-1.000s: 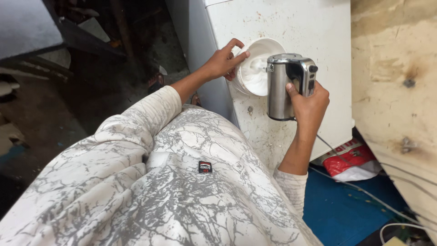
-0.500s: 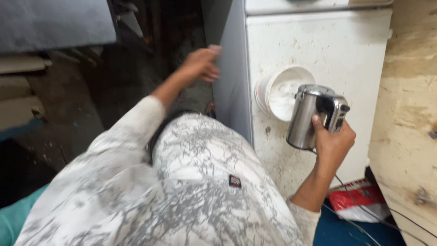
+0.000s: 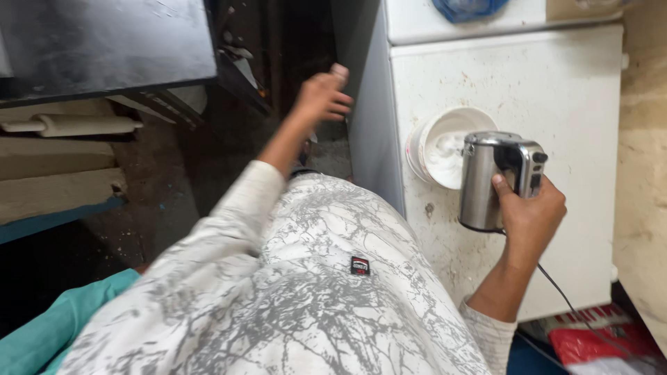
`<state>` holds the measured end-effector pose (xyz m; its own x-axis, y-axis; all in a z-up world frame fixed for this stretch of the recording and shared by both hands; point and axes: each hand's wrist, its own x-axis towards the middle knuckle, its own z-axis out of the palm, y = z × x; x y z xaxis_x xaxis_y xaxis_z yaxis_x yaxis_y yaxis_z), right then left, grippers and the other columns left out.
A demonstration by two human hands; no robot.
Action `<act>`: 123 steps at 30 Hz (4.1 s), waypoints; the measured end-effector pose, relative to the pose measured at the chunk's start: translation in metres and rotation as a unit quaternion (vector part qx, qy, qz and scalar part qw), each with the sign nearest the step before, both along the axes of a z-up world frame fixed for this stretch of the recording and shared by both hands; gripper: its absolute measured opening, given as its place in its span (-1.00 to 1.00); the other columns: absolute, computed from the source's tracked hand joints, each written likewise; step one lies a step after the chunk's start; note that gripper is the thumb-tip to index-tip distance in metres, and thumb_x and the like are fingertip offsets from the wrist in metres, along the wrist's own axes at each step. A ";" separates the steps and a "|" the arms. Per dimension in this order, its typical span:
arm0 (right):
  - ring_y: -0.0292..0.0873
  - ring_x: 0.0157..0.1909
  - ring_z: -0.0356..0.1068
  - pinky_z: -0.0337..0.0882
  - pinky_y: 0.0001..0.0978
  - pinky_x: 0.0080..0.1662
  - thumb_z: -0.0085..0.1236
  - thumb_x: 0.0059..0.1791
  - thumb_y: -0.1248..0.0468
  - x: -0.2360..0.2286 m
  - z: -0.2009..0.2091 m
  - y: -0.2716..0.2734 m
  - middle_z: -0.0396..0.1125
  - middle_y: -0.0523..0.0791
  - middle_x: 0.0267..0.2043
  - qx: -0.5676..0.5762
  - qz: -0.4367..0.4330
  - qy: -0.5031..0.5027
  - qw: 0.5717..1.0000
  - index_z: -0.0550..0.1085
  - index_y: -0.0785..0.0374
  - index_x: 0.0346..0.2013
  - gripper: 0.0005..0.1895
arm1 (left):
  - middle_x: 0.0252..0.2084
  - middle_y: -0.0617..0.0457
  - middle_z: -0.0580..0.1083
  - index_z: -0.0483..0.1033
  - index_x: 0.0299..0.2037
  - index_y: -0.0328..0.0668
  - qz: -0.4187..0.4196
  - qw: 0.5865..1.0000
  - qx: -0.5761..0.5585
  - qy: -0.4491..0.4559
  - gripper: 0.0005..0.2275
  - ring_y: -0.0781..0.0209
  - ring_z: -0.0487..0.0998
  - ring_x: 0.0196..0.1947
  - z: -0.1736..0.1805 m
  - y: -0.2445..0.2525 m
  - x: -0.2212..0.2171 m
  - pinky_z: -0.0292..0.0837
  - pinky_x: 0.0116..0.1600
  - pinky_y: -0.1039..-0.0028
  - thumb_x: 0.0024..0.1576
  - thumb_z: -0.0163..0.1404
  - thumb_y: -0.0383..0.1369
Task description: The person uses a handheld electric mixer to blend a white substance in a small white bucket placed on a white surface. The person holds the bucket steady with one hand while operating the mixer with the other, continuing until the mixture appears smooth.
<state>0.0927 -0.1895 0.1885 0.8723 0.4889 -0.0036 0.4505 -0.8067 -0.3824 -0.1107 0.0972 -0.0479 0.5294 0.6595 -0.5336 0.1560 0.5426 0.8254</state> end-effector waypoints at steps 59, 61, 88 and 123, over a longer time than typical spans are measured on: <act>0.16 -0.28 0.50 0.44 -0.01 -0.22 0.53 -0.07 0.11 -0.014 -0.023 -0.028 0.49 0.07 -0.30 -0.036 0.008 -0.084 0.996 0.58 0.31 -0.29 -0.65 | 0.10 -0.18 0.46 0.00 0.45 -0.11 0.283 0.927 -0.209 -0.133 -0.22 -0.07 0.54 0.06 -0.071 0.080 0.003 0.54 0.05 0.19 0.15 -0.12 0.21; 0.15 -0.28 0.51 0.44 -0.03 -0.21 0.51 -0.07 0.13 -0.014 -0.024 -0.030 0.50 0.06 -0.31 -0.033 0.023 -0.085 0.996 0.58 0.32 -0.30 -0.67 | 0.23 -0.20 0.35 -0.03 0.47 -0.21 0.153 0.958 -0.216 -0.110 -0.12 -0.17 0.42 0.20 -0.088 0.063 0.008 0.42 0.18 0.12 0.11 -0.12 0.29; 0.05 -0.39 0.50 0.43 -0.09 -0.28 0.49 -0.05 0.07 0.015 -0.007 -0.035 0.47 0.04 -0.39 -0.007 0.006 0.071 0.997 0.57 0.31 -0.27 -0.63 | -0.18 -0.11 0.58 0.39 0.13 -0.26 0.011 0.998 0.061 -0.009 -0.45 0.16 0.59 -0.28 0.017 0.036 0.083 0.57 -0.26 0.39 0.23 -0.22 0.11; -0.14 -0.44 0.50 0.46 -0.24 -0.28 0.47 -0.20 0.11 0.011 0.022 0.005 0.52 -0.01 -0.42 -0.086 0.101 0.057 0.990 0.62 0.22 -0.29 -0.68 | -0.22 -0.04 0.44 0.30 0.20 -0.16 -0.223 0.974 0.034 -0.025 -0.52 0.23 0.61 -0.33 0.062 -0.100 0.109 0.73 -0.30 0.43 0.18 0.06 -0.07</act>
<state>0.1039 -0.1841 0.2107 0.7458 0.6372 -0.1945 0.5711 -0.7618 -0.3058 -0.0016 -0.0024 0.0140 0.7955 0.3910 -0.4630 0.3225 0.3736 0.8697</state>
